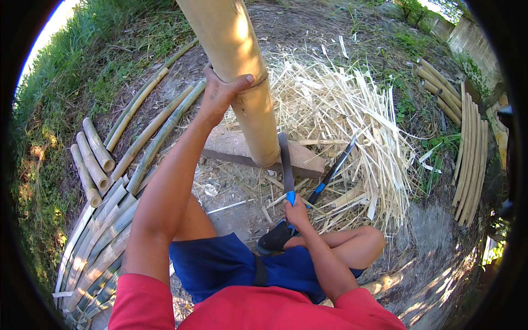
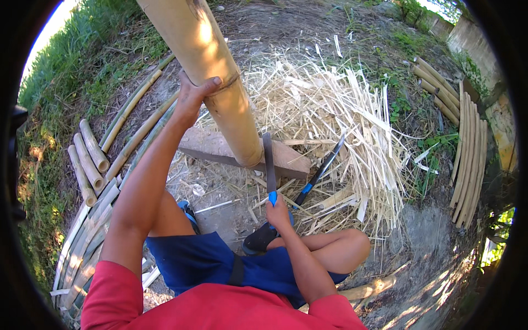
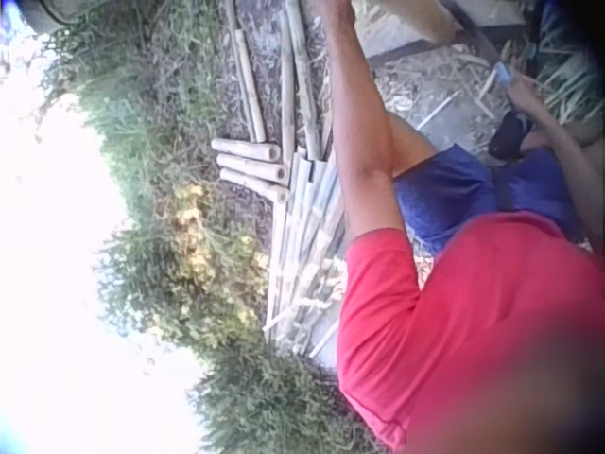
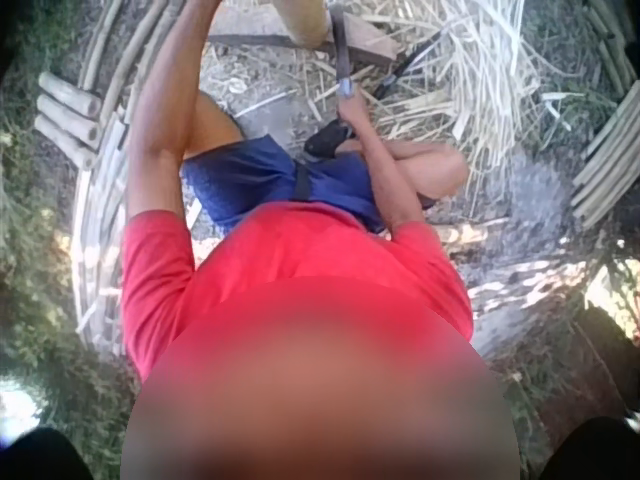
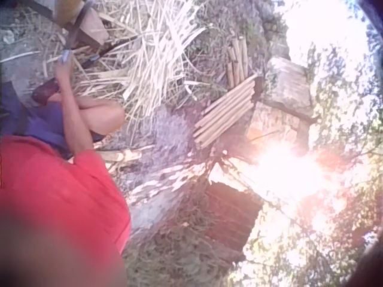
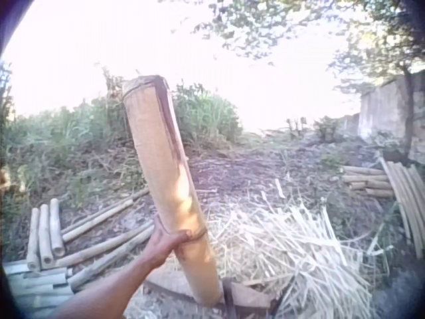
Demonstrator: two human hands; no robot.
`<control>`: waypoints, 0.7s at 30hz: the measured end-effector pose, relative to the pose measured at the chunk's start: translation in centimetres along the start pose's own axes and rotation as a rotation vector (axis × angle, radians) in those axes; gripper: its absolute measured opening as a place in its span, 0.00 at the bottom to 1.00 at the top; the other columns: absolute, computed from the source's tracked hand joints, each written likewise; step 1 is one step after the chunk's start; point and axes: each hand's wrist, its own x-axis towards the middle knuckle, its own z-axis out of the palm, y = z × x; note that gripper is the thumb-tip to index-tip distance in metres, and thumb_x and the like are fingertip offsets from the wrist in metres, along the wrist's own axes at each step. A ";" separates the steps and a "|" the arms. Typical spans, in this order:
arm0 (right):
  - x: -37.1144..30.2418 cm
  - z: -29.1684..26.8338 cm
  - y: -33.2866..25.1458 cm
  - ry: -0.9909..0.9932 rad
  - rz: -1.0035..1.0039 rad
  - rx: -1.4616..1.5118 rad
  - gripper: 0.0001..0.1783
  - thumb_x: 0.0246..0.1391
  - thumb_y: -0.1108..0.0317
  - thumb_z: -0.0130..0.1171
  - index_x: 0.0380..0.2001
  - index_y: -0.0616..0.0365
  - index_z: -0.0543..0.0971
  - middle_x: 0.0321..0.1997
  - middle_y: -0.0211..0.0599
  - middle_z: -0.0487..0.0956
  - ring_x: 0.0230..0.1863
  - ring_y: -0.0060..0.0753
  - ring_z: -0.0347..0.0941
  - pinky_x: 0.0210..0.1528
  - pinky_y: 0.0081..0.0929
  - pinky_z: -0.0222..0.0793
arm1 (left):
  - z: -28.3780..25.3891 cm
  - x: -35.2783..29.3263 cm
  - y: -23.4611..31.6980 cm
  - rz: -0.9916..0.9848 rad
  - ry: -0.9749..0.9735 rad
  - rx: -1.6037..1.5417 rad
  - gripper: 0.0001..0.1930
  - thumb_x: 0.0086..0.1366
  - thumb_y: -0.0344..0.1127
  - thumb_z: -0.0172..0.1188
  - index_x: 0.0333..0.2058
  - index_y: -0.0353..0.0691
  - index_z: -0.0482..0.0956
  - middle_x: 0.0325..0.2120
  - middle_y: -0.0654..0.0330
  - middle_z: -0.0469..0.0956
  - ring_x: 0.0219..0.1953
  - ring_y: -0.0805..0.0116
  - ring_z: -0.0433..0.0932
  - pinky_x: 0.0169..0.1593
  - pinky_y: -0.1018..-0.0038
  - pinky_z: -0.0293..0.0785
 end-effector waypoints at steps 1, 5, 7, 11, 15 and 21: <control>0.0 0.0 -0.6 0.021 -0.003 -0.039 0.09 0.64 0.68 0.52 0.43 0.59 0.67 0.24 0.41 0.75 0.21 0.37 0.76 0.22 0.36 0.71 | -0.3 0.1 -0.1 0.055 -0.024 -0.027 0.51 0.49 0.44 0.78 0.62 0.28 0.53 0.52 0.47 0.71 0.55 0.56 0.74 0.61 0.64 0.71; -0.5 -1.1 -7.3 0.279 -0.360 -0.466 0.10 0.63 0.68 0.53 0.42 0.61 0.67 0.31 0.59 0.79 0.27 0.60 0.78 0.28 0.46 0.71 | -0.5 -0.3 0.1 0.108 -0.055 -0.027 0.47 0.48 0.41 0.78 0.59 0.31 0.56 0.52 0.48 0.71 0.54 0.58 0.74 0.60 0.64 0.71; -0.9 -2.4 -12.3 0.284 -0.448 -0.400 0.11 0.63 0.67 0.53 0.44 0.62 0.68 0.31 0.59 0.80 0.29 0.62 0.78 0.30 0.46 0.72 | -0.5 -1.1 0.4 0.092 -0.051 -0.044 0.45 0.49 0.40 0.77 0.59 0.32 0.57 0.53 0.48 0.71 0.55 0.58 0.74 0.60 0.64 0.71; -0.5 -3.7 -20.1 0.449 -0.895 -0.209 0.15 0.63 0.69 0.54 0.49 0.63 0.67 0.27 0.49 0.80 0.25 0.49 0.80 0.29 0.41 0.72 | 0.3 -1.3 0.5 0.107 -0.007 0.033 0.45 0.49 0.39 0.77 0.59 0.31 0.57 0.53 0.48 0.71 0.55 0.59 0.74 0.60 0.64 0.71; 2.5 -1.9 -17.6 0.510 -0.878 -0.108 0.18 0.61 0.68 0.55 0.52 0.62 0.66 0.27 0.54 0.78 0.28 0.63 0.78 0.29 0.48 0.71 | 1.0 -1.1 0.8 0.097 -0.002 0.034 0.44 0.48 0.40 0.76 0.58 0.30 0.58 0.51 0.48 0.72 0.53 0.59 0.75 0.58 0.65 0.72; 6.0 0.4 -11.9 0.205 -0.243 -0.608 0.18 0.62 0.63 0.54 0.49 0.63 0.66 0.28 0.57 0.79 0.33 0.68 0.76 0.37 0.57 0.71 | 2.3 -1.2 0.3 0.179 -0.001 0.006 0.42 0.48 0.41 0.77 0.54 0.29 0.60 0.48 0.48 0.73 0.50 0.62 0.76 0.54 0.67 0.74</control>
